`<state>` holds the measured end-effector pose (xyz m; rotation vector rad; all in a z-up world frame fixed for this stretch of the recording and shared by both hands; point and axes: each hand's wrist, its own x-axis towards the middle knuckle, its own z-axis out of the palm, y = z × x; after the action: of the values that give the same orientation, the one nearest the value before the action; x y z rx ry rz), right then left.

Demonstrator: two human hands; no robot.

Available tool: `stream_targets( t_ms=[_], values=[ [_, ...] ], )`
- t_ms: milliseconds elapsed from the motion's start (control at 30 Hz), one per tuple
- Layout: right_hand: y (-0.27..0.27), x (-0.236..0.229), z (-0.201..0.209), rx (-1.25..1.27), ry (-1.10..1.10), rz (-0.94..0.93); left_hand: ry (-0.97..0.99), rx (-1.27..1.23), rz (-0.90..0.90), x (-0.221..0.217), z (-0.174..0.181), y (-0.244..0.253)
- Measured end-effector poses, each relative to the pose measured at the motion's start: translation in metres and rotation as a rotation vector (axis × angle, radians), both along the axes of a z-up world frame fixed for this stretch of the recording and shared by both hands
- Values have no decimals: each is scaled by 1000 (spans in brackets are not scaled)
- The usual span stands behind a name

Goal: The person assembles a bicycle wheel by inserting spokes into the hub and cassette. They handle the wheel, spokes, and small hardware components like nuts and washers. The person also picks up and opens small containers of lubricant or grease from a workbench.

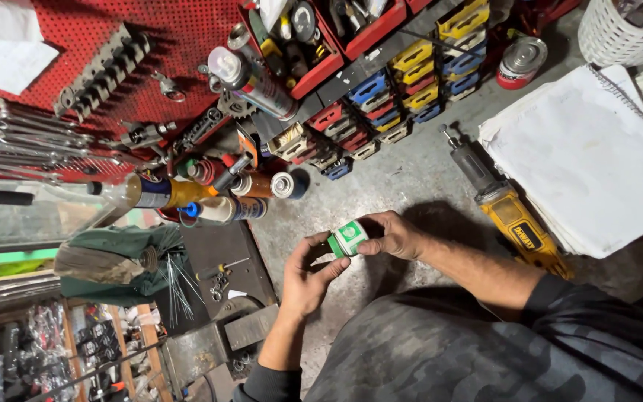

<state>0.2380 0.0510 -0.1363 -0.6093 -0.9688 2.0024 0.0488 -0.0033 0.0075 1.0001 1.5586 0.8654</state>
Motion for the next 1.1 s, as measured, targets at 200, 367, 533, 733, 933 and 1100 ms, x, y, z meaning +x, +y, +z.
stream_targets(
  t_ms=[200,367,533,733,933,1100],
  values=[
    [4,0,22,-27,38,-4,174,192,-90,9,16,8],
    [2,-2,36,-65,59,35,144,80,-64,-6,8,9],
    [1,0,32,-49,29,31,-1,-82,-33,-15,-3,14],
    [7,2,18,-15,14,26,-4,-78,-42,-6,8,17],
    [11,2,10,-108,6,161,471,435,-491,12,48,26],
    [10,-2,-7,-388,30,321,699,566,-644,9,44,28]
  ],
)
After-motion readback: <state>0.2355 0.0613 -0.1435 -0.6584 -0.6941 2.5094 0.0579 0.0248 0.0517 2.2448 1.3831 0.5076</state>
